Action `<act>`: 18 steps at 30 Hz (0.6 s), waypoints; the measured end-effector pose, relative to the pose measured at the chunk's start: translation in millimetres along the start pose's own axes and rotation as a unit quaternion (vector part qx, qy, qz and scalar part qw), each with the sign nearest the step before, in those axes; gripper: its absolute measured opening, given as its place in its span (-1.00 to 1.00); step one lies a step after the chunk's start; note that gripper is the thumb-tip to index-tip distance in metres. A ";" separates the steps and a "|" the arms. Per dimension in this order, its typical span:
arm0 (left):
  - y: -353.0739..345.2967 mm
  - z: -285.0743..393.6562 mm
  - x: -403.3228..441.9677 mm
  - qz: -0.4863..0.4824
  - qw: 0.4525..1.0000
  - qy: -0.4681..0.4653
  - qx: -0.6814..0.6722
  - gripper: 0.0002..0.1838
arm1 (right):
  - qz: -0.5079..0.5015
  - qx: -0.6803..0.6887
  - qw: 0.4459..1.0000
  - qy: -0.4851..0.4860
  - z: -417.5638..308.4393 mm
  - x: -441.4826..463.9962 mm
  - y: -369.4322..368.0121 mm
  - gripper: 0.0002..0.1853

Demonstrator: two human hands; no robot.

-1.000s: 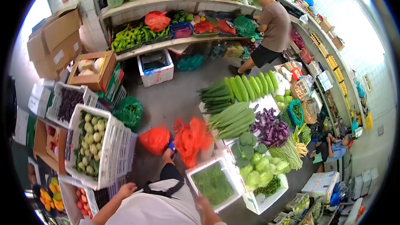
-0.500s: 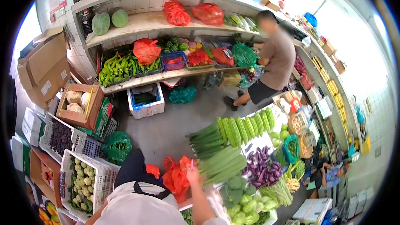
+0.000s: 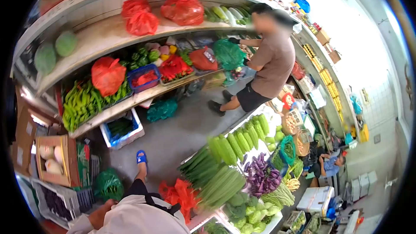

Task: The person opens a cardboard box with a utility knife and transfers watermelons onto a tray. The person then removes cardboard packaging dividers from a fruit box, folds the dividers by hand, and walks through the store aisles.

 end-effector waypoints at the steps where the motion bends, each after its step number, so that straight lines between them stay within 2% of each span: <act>1: 37.2 -13.4 21.4 0.001 0.997 -0.040 0.069 -0.71 | 0.006 0.008 1.000 -0.016 -20.9 -10.0 2.4 -0.63; 2: 76.7 -26.2 45.4 0.021 0.995 -0.037 0.085 -0.72 | 0.012 0.017 0.999 -0.027 -46.3 -16.7 4.6 -0.63; 3: 125.6 -38.6 60.8 0.083 0.984 0.100 -0.123 -0.73 | 0.018 0.032 0.999 -0.026 -81.5 -20.0 4.1 -0.63; 4: 192.1 -40.9 67.5 0.182 0.902 0.199 -0.336 -0.75 | 0.025 0.050 0.998 -0.016 -116.9 -20.9 3.0 -0.62; 6: 245.8 -63.2 120.5 0.195 0.765 0.245 -0.563 -0.78 | 0.040 0.099 0.994 0.020 -188.8 -11.9 -0.4 -0.62; 7: 269.3 -66.0 140.0 0.187 0.773 0.242 -0.556 -0.78 | 0.049 0.127 0.990 0.044 -224.1 -7.2 -0.1 -0.62; 9: 316.2 -72.2 179.0 0.231 0.745 0.248 -0.575 -0.79 | 0.066 0.188 0.975 0.095 -296.0 -5.8 7.1 -0.62; 12: 358.6 -70.1 225.2 0.235 0.758 0.220 -0.567 -0.79 | 0.078 0.288 0.938 0.177 -409.3 -18.8 33.3 -0.61; 14: 369.7 -64.3 247.1 0.224 0.783 0.207 -0.542 -0.77 | -0.008 0.412 0.900 0.141 -477.2 -41.3 54.3 -0.69; 15: 363.8 -62.3 261.2 0.226 0.805 0.192 -0.514 -0.74 | 0.002 0.358 0.922 0.145 -479.5 -14.3 43.1 -0.74; 16: 360.5 -60.8 270.0 0.227 0.827 0.176 -0.484 -0.71 | 0.000 0.363 0.921 0.140 -480.4 -0.8 36.9 -0.74; 18: 358.5 -54.3 278.8 0.205 0.869 0.152 -0.424 -0.68 | -0.001 0.368 0.928 0.057 -481.8 26.5 34.8 -0.75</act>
Point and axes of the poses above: each hand's wrist, its own x-axis towards the middle knuckle, its own y-axis out of the back of the hand, z = x × y, the point moved 6 cm from there along x, towards the middle knuckle, and after that the axes turned 14 degrees about z, right-handed, at the moved point
